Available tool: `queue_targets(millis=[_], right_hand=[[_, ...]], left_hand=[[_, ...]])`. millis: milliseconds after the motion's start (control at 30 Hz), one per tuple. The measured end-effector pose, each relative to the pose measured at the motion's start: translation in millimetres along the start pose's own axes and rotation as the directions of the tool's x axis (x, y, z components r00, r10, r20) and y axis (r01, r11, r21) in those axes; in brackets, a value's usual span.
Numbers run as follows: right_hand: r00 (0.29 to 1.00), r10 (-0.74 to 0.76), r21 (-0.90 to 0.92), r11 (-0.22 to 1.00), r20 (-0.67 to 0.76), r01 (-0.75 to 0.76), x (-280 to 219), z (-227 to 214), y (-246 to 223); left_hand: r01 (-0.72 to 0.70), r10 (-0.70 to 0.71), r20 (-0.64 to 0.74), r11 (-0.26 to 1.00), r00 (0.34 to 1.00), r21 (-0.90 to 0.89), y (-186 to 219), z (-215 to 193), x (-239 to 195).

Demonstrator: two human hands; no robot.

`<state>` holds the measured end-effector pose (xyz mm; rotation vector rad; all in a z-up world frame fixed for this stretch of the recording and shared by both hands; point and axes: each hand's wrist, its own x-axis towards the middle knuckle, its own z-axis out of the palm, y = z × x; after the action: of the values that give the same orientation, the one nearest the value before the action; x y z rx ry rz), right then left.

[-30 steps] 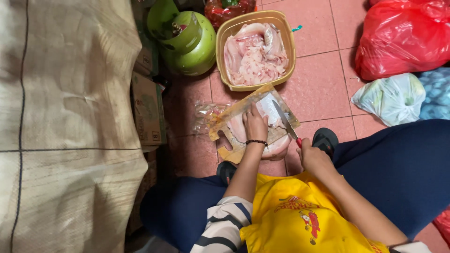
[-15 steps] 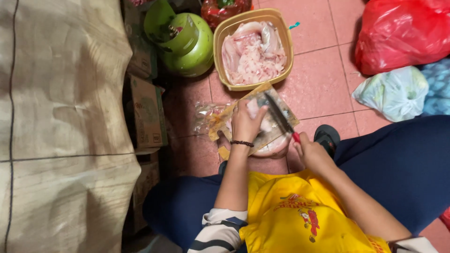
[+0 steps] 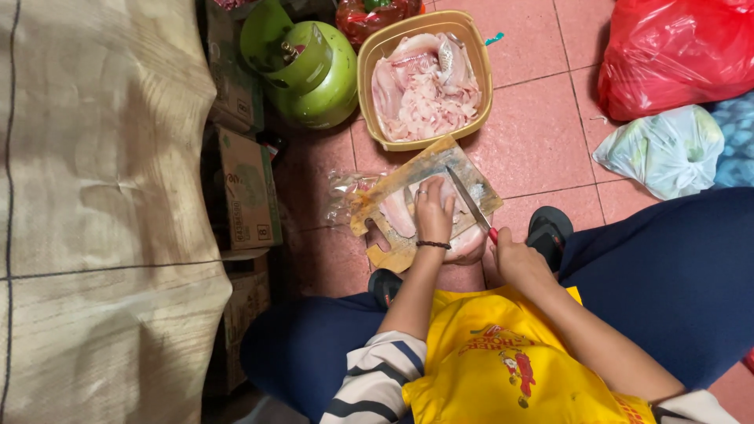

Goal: Slicing raw chicken into smaller strips on a wooden cutting board.

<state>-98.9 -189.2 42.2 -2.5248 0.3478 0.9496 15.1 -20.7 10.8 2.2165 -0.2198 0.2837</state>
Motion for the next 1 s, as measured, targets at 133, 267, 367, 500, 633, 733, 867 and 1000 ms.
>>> queue_targets(millis=[133, 267, 367, 500, 633, 733, 867, 1000], right_hand=[[0.989, -0.058, -0.034, 0.998, -0.137, 0.054, -21, 1, -14], [0.956, -0.16, -0.117, 0.984, -0.245, 0.134, -38, 6, -37], [0.932, -0.2, -0.207, 0.968, -0.303, 0.141, -40, 19, -43], [0.895, -0.22, -0.304, 0.947, -0.389, 0.101, -27, 45, -34], [0.887, -0.231, -0.322, 0.941, -0.399, 0.1, -36, 33, -43], [0.894, -0.209, -0.323, 0.943, -0.397, 0.078, -37, 31, -45], [0.905, -0.186, -0.33, 0.942, -0.382, 0.054, -39, 29, -48], [0.895, -0.19, -0.337, 0.94, -0.403, 0.048, -37, 30, -45]], left_hand=[[0.019, -0.019, -0.038, 1.0, 0.999, 0.009, -1, 2, -8], [0.05, -0.053, -0.039, 0.995, 0.998, -0.087, -4, 1, -10], [0.063, -0.072, -0.047, 0.984, 0.996, -0.168, -11, 5, -13], [0.03, -0.042, -0.055, 0.979, 0.998, -0.202, -12, 6, -14], [0.024, -0.032, -0.042, 0.986, 0.999, -0.168, -11, 3, -12], [-0.011, 0.01, -0.022, 0.997, 1.0, -0.074, -8, -1, -12], [-0.015, 0.015, 0.009, 1.0, 1.0, -0.021, -8, 0, -14], [0.001, -0.003, 0.043, 1.0, 0.999, 0.029, -2, -3, -11]])
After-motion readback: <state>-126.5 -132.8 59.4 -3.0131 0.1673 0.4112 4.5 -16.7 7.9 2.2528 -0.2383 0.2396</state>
